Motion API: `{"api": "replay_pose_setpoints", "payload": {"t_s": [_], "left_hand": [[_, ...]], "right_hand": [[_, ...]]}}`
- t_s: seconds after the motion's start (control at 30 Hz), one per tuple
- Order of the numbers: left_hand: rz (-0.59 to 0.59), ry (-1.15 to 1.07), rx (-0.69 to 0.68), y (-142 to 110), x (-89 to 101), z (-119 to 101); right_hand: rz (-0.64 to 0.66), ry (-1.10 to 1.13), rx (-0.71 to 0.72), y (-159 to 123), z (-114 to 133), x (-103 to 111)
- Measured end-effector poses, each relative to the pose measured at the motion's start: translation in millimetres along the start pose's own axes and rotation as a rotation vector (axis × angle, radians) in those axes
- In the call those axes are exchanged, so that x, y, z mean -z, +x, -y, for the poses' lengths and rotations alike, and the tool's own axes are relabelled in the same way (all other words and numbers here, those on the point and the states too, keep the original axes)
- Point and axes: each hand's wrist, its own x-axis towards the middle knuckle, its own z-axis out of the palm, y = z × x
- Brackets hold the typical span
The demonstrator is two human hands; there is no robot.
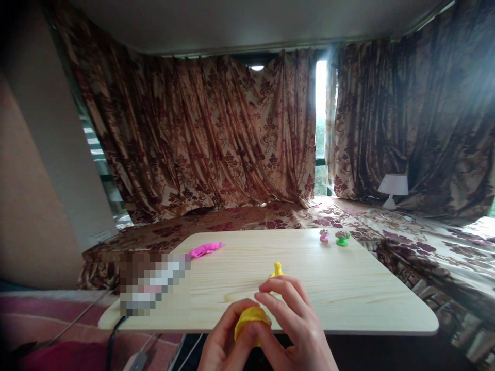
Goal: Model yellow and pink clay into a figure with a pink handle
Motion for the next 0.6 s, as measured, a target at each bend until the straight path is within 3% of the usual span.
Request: {"api": "replay_pose_setpoints", "payload": {"t_s": [0.1,0.2,0.33,0.6], "left_hand": [[-0.018,-0.020,0.030,-1,-1.2,5],[0.037,0.029,0.018,0,-0.8,11],[0.089,0.085,-0.001,2,1.4,10],[-0.010,-0.005,0.049,-2,-2.5,0]], "right_hand": [[0.009,0.034,0.001,1,0,3],[0.025,0.030,0.030,4,2,7],[0.004,-0.020,0.184,5,4,6],[0.013,0.033,-0.003,-2,0,3]]}}
